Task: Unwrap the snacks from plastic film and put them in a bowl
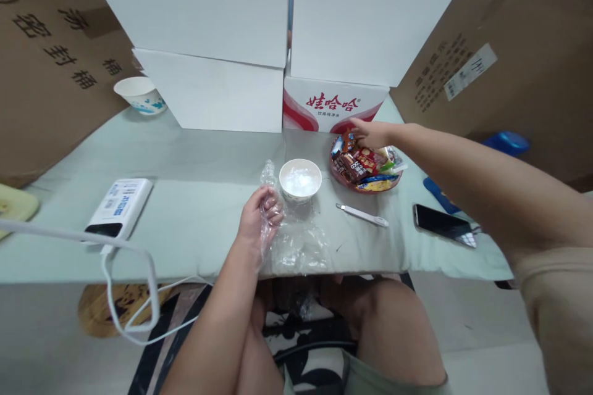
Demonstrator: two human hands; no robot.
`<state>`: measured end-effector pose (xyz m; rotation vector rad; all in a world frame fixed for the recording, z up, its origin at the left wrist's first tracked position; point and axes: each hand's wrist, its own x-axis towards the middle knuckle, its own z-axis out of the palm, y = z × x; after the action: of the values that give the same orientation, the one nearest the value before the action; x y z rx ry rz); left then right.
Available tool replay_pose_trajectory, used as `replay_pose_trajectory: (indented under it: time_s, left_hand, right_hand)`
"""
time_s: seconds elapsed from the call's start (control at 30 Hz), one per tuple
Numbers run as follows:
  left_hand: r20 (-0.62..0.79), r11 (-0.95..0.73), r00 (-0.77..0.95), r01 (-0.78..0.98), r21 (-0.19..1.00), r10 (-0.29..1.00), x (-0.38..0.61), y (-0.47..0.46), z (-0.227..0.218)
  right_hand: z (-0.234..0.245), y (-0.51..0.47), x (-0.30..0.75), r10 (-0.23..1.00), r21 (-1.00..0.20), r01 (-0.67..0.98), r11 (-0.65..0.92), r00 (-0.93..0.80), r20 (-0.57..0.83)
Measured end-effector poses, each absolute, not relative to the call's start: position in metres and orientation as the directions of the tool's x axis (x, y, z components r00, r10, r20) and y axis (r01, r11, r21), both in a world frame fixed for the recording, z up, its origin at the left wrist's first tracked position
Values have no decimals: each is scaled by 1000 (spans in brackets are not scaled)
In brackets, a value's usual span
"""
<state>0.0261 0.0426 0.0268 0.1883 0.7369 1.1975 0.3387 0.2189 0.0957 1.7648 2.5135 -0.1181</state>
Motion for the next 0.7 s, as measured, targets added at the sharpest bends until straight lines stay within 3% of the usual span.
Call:
replay_pose_trajectory:
  time_s: [0.1, 0.2, 0.33, 0.5, 0.6, 0.7]
  left_hand:
    - [-431, 389, 166, -771, 504, 887, 21, 42, 26]
    - [-443, 384, 134, -748, 542, 886, 10, 36, 26]
    - [-446, 361, 41, -655, 664, 894, -7, 26, 21]
    - [-342, 268, -235, -299, 916, 910, -28, 11, -1]
    - [-334, 336, -293, -44, 941, 896, -34, 3, -8]
    - [-329, 369, -280, 105, 923, 902, -29, 0, -5]
  right_hand:
    - [110, 173, 328, 971, -183, 954, 237, -237, 24]
    - [96, 93, 294, 948, -443, 846, 296, -203, 247]
    - [26, -4, 237, 920, -684, 620, 385, -323, 224]
    - [-36, -41, 208, 833, -629, 655, 418, -553, -24]
    - [-37, -41, 223, 832, -574, 713, 403, -547, -95]
    - [-29, -40, 243, 855, -486, 796, 360, -491, -171]
